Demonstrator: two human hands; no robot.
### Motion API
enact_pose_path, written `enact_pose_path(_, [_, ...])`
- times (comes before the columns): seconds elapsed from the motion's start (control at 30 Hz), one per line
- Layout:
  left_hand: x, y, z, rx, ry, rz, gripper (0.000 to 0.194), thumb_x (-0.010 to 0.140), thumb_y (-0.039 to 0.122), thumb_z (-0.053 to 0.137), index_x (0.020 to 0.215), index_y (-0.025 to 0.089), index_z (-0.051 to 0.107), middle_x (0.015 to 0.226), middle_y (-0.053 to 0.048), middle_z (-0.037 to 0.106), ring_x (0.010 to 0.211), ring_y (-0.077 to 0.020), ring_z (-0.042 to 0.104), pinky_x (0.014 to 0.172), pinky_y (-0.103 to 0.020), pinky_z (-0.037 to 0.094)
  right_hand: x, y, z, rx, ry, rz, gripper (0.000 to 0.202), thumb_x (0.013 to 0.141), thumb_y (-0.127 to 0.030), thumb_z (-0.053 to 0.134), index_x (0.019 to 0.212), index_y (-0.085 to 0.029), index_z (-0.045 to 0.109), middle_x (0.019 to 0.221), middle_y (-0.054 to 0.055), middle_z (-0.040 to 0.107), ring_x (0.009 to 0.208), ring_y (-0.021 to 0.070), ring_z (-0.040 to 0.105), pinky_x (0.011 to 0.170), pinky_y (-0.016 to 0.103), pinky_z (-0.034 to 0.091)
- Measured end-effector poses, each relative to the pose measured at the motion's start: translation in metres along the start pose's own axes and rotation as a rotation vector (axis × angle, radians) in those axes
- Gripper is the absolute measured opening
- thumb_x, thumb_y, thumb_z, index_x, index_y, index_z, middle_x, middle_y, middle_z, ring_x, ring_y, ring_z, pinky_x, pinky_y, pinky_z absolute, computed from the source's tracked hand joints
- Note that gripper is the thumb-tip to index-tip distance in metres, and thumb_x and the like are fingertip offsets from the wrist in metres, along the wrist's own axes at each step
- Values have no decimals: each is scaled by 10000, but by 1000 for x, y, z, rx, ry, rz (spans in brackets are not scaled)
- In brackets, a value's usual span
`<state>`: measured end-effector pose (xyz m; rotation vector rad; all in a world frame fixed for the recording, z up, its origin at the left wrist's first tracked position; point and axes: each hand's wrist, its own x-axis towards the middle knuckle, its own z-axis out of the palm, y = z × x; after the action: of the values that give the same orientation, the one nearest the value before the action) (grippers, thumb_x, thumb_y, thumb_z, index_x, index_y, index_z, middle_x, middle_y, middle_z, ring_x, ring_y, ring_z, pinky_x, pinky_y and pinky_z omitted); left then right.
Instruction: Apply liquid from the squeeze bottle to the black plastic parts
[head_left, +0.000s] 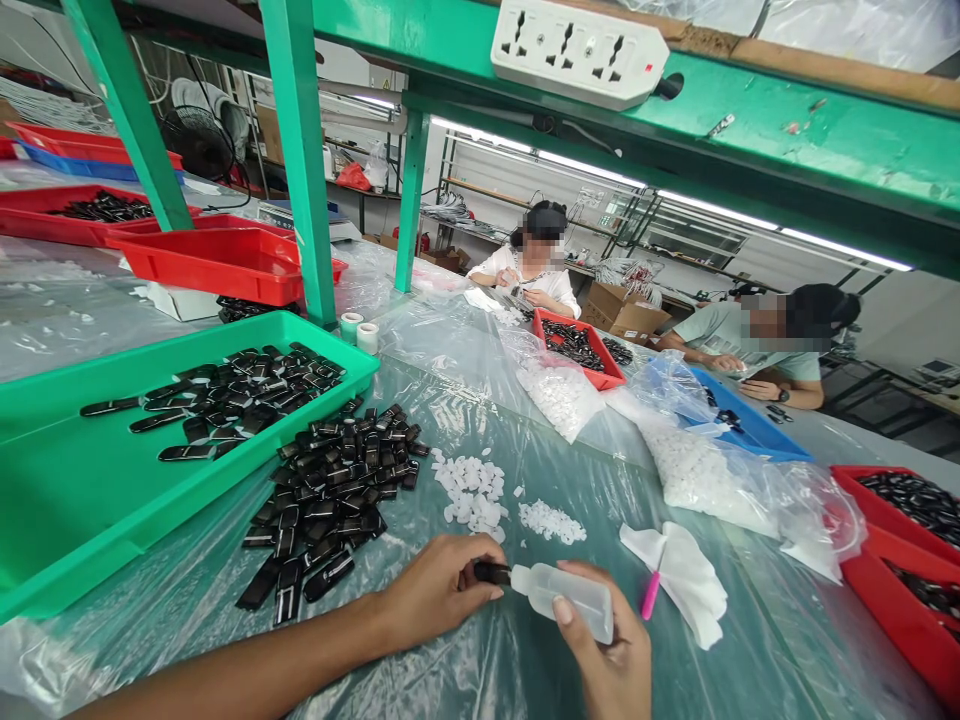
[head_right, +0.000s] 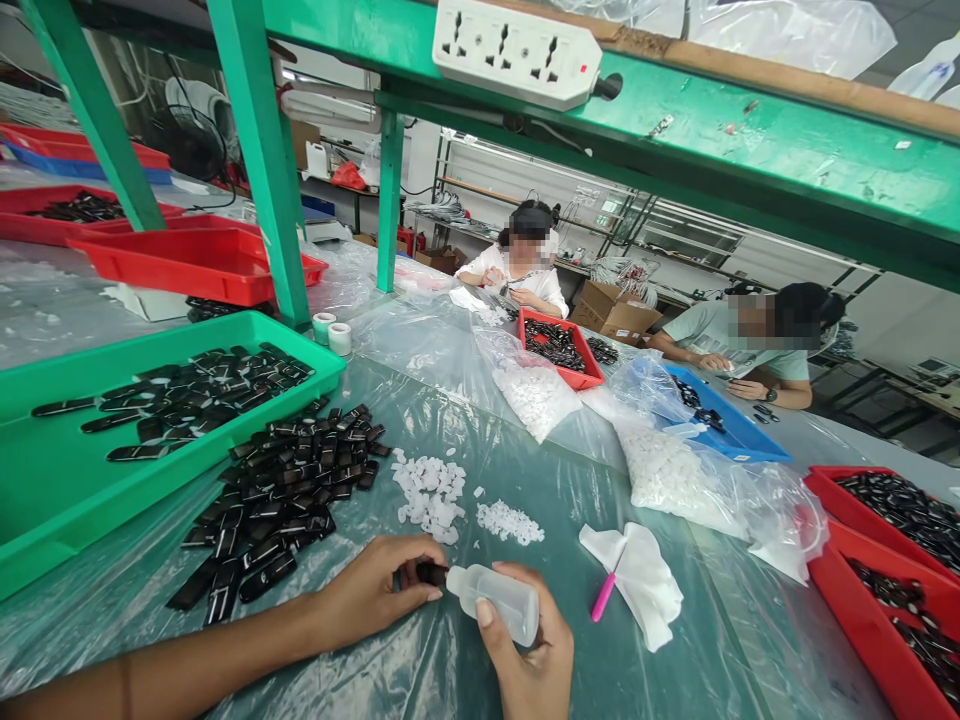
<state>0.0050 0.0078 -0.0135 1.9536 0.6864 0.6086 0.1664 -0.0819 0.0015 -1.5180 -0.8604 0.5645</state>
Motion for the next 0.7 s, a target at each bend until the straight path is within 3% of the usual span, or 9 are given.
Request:
enact_pose_path(0.13, [0,1,-1,-9,7,9,63,814,226,563,850,175,564,772,-12,616,673,-137,574,596,-197,422,0,1,-1,24,-27,-8,337,608,-460,712,785,-180,650,741,33,629,601,158,537,505,226,412])
enact_pose_path(0.27, [-1,8,-2,-75,-59,34,166,833,228,533,978,185,600,903,-50,640,773,-161,604,652,-209,462,3,4,-3,74,-49,48,357,618,-466,704,811,-172,645,674,16,602,552,143,489,501,236,385])
enact_pose_path(0.43, [-1,8,-1,-119,-76,29,229,867,228,476,1009,208,654,935,-52,681,824,-174,630,699,-221,480,13,10,-4,364,-101,253,342,714,-490,624,838,-172,637,548,-29,512,481,114,427,482,238,370])
enact_pose_path(0.57, [-1,5,0,-170,-12,10,210,836,210,509,969,201,670,993,-53,685,828,-183,643,656,-211,482,18,9,-3,616,-150,416,328,786,-513,527,808,-201,623,483,-79,369,407,95,374,618,331,469])
enact_pose_path(0.7, [-1,4,1,-208,16,2,179,817,224,542,933,189,674,971,-57,690,775,-175,651,653,-219,489,19,9,-3,715,-161,486,292,785,-486,540,702,-208,571,493,-81,346,408,87,359,661,353,483])
